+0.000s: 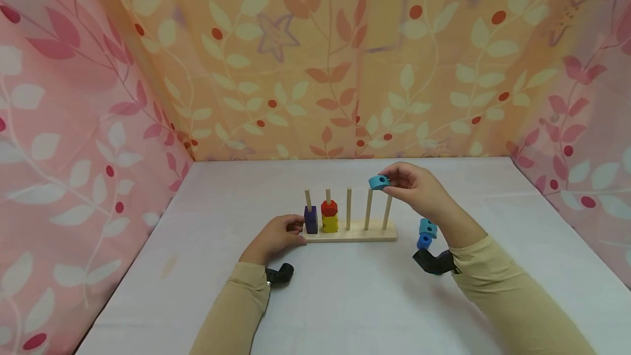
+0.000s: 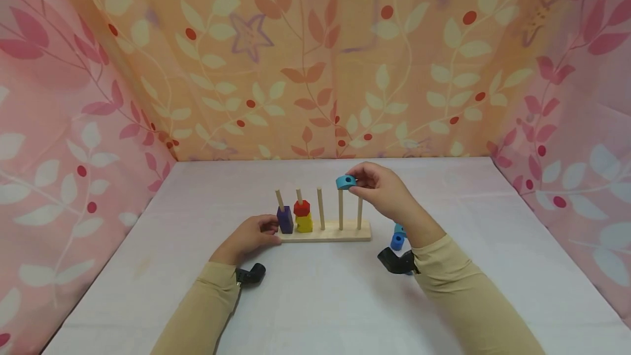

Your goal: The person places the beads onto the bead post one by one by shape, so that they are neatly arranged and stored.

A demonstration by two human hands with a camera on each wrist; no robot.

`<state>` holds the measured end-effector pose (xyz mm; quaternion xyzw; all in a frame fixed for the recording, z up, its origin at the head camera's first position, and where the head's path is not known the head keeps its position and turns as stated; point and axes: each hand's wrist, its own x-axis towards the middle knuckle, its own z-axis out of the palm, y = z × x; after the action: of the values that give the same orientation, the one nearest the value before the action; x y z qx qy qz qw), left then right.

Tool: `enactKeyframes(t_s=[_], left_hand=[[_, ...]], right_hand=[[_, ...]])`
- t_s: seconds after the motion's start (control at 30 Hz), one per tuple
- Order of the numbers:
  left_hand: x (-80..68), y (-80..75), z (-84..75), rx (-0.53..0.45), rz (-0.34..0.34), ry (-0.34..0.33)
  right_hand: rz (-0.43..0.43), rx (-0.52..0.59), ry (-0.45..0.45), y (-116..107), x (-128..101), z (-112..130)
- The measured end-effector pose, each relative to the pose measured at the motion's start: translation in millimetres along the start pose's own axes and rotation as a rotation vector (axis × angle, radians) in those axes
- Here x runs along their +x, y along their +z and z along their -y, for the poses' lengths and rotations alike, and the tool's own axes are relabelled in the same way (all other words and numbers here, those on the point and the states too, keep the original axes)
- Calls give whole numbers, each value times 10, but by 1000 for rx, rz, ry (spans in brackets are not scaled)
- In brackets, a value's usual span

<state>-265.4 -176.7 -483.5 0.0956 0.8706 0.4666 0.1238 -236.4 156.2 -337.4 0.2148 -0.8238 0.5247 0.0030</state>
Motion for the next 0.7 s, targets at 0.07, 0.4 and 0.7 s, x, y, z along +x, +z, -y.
enactKeyframes(t_s=[0.07, 0.4, 0.7], left_hand=[[7, 0, 13, 2, 0, -1], [16, 3, 35, -2, -1, 10], [13, 3, 28, 10, -3, 15]], right_hand=[[11, -1, -13, 65, 35, 24], [11, 33, -73, 315, 175, 90], [-2, 30, -32, 452, 251, 53]])
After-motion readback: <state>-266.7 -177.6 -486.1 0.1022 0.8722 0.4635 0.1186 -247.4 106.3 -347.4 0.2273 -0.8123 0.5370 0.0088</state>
